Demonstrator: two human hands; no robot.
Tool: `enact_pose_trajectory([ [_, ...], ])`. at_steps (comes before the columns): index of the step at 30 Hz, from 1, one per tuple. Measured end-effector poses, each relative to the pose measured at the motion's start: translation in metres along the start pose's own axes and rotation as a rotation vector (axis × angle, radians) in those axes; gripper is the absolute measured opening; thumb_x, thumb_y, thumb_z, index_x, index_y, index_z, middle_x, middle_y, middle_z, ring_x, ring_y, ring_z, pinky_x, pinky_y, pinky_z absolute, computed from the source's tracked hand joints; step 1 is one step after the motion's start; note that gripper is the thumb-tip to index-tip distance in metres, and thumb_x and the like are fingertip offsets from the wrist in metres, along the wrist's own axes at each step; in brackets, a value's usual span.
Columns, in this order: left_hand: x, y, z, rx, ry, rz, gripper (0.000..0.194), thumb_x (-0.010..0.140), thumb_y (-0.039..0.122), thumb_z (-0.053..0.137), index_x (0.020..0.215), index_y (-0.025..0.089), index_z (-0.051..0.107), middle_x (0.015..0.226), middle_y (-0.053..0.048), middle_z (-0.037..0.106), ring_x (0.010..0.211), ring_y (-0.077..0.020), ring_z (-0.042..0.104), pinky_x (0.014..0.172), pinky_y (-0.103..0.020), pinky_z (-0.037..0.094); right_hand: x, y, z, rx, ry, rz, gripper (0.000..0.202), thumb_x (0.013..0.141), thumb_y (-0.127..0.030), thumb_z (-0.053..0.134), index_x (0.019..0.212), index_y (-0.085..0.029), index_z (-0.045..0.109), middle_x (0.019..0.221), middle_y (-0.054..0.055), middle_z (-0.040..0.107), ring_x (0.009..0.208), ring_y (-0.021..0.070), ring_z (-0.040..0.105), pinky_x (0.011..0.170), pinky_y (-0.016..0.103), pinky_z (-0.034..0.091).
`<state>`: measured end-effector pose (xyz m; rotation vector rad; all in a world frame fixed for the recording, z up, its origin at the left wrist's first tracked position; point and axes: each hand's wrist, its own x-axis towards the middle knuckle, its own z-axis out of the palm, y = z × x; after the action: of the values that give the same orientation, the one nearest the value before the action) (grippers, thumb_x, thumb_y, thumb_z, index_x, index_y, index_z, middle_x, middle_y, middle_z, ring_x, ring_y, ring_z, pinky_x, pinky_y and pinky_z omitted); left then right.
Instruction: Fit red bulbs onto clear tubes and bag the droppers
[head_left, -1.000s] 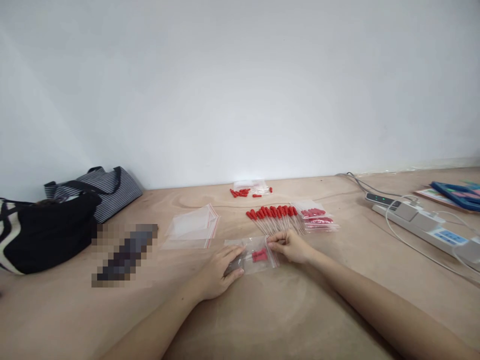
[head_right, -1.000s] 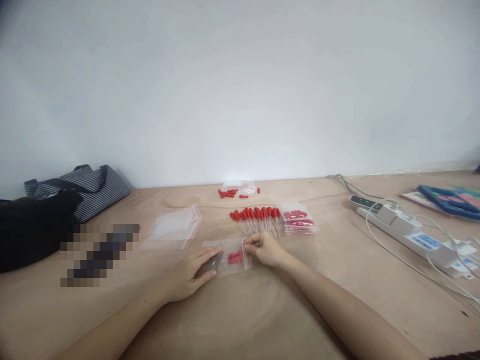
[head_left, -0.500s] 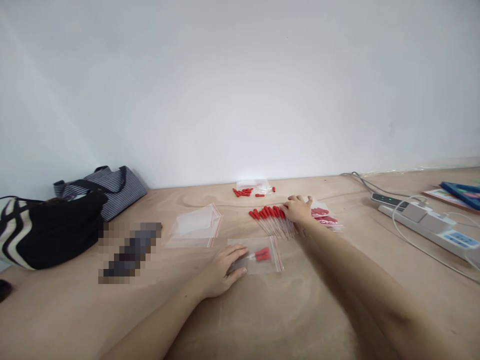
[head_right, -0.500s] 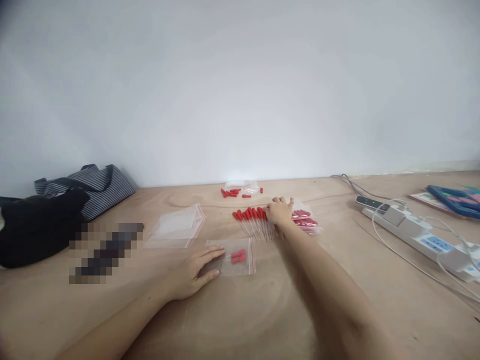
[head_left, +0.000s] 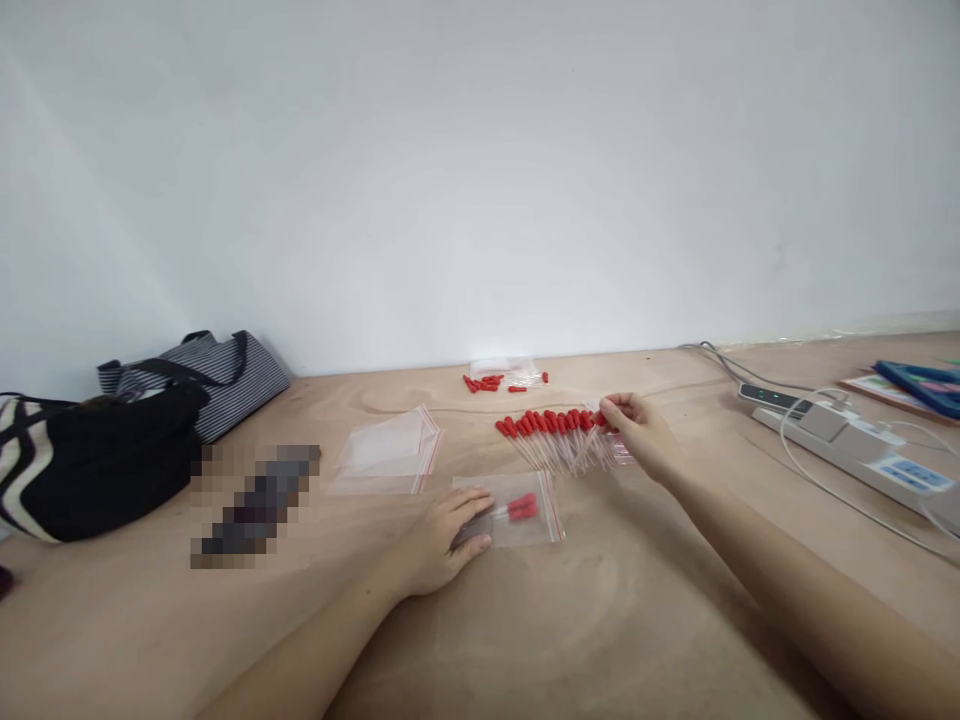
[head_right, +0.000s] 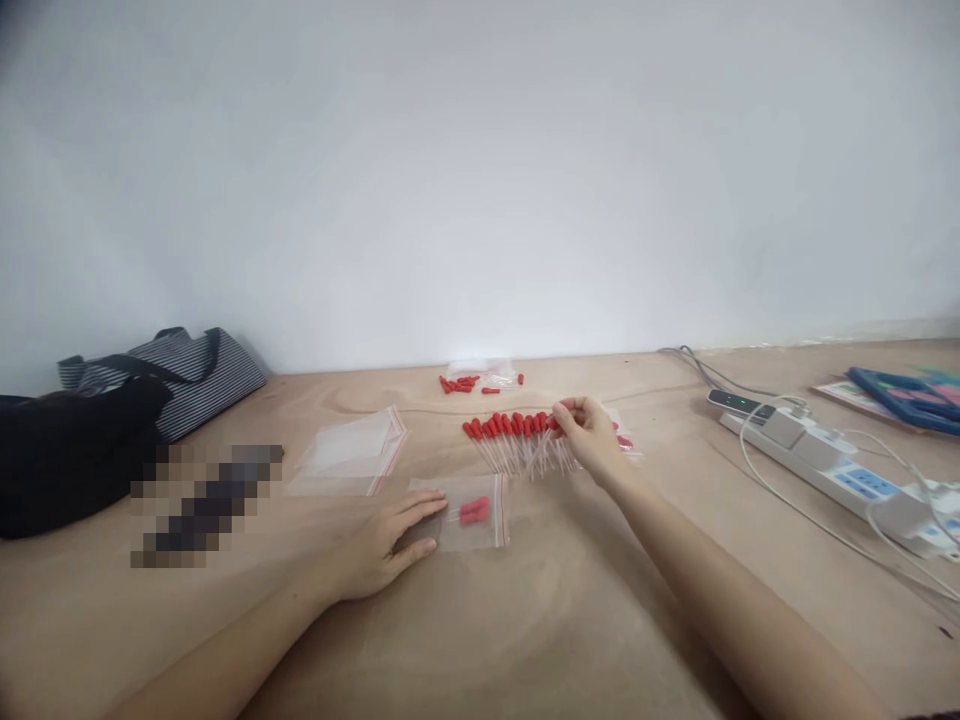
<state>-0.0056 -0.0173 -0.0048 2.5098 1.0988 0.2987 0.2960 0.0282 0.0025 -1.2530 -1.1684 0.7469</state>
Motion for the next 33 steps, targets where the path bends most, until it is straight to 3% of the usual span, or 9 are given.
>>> enact_pose_trajectory([
  [5, 0.000, 0.003, -0.001, -0.015, -0.008, -0.011, 0.040, 0.084, 0.032, 0.044, 0.122, 0.020, 0.044, 0.131, -0.008, 0.042, 0.120, -0.0207, 0.038, 0.100, -0.039, 0.031, -0.041, 0.013, 0.013, 0.133, 0.009, 0.116, 0.041, 0.062, -0.056, 0.061, 0.073, -0.018, 0.050, 0.063, 0.001, 0.060, 0.054, 0.0119, 0.055, 0.055, 0.025, 0.042],
  [10, 0.000, 0.002, -0.001, -0.012, 0.009, 0.001, 0.040, 0.084, 0.032, 0.044, 0.121, 0.020, 0.045, 0.130, -0.008, 0.044, 0.120, -0.0216, 0.039, 0.100, -0.040, 0.032, -0.057, 0.018, 0.023, 0.251, 0.040, 0.244, 0.043, 0.056, -0.054, 0.065, 0.073, -0.018, 0.050, 0.061, 0.000, 0.059, 0.054, 0.0120, 0.055, 0.055, 0.024, 0.042],
  [14, 0.000, 0.001, 0.000, 0.000, 0.005, 0.008, 0.041, 0.083, 0.032, 0.044, 0.122, 0.018, 0.045, 0.130, -0.009, 0.043, 0.120, -0.0217, 0.039, 0.100, -0.040, 0.032, -0.065, 0.020, 0.027, 0.296, -0.090, 0.322, 0.038, 0.060, -0.050, 0.066, 0.075, -0.018, 0.051, 0.065, 0.000, 0.062, 0.056, 0.0115, 0.056, 0.057, 0.023, 0.041],
  [21, 0.001, 0.002, 0.000, -0.001, 0.011, 0.012, 0.040, 0.083, 0.032, 0.045, 0.121, 0.018, 0.045, 0.130, -0.009, 0.044, 0.119, -0.0211, 0.039, 0.099, -0.039, 0.033, -0.072, 0.025, 0.028, 0.054, -0.391, 0.150, 0.028, 0.057, -0.038, 0.071, 0.068, -0.016, 0.059, 0.063, -0.001, 0.060, 0.055, 0.0096, 0.051, 0.054, 0.022, 0.039],
  [27, 0.001, 0.001, 0.000, 0.006, 0.012, 0.017, 0.040, 0.084, 0.033, 0.044, 0.122, 0.019, 0.045, 0.130, -0.008, 0.043, 0.120, -0.0204, 0.039, 0.100, -0.039, 0.032, -0.073, 0.021, 0.032, -0.099, -0.572, 0.002, 0.025, 0.069, -0.038, 0.061, 0.079, -0.017, 0.068, 0.074, 0.004, 0.066, 0.067, 0.0152, 0.057, 0.062, 0.027, 0.043],
  [33, 0.002, -0.002, 0.002, -0.005, 0.022, 0.023, 0.040, 0.083, 0.032, 0.045, 0.122, 0.020, 0.045, 0.130, -0.008, 0.044, 0.120, -0.0211, 0.038, 0.101, -0.040, 0.031, -0.075, 0.025, 0.044, -0.133, -0.637, -0.051, 0.020, 0.067, -0.036, 0.063, 0.070, -0.016, 0.068, 0.066, 0.003, 0.063, 0.058, 0.0120, 0.053, 0.055, 0.023, 0.040],
])
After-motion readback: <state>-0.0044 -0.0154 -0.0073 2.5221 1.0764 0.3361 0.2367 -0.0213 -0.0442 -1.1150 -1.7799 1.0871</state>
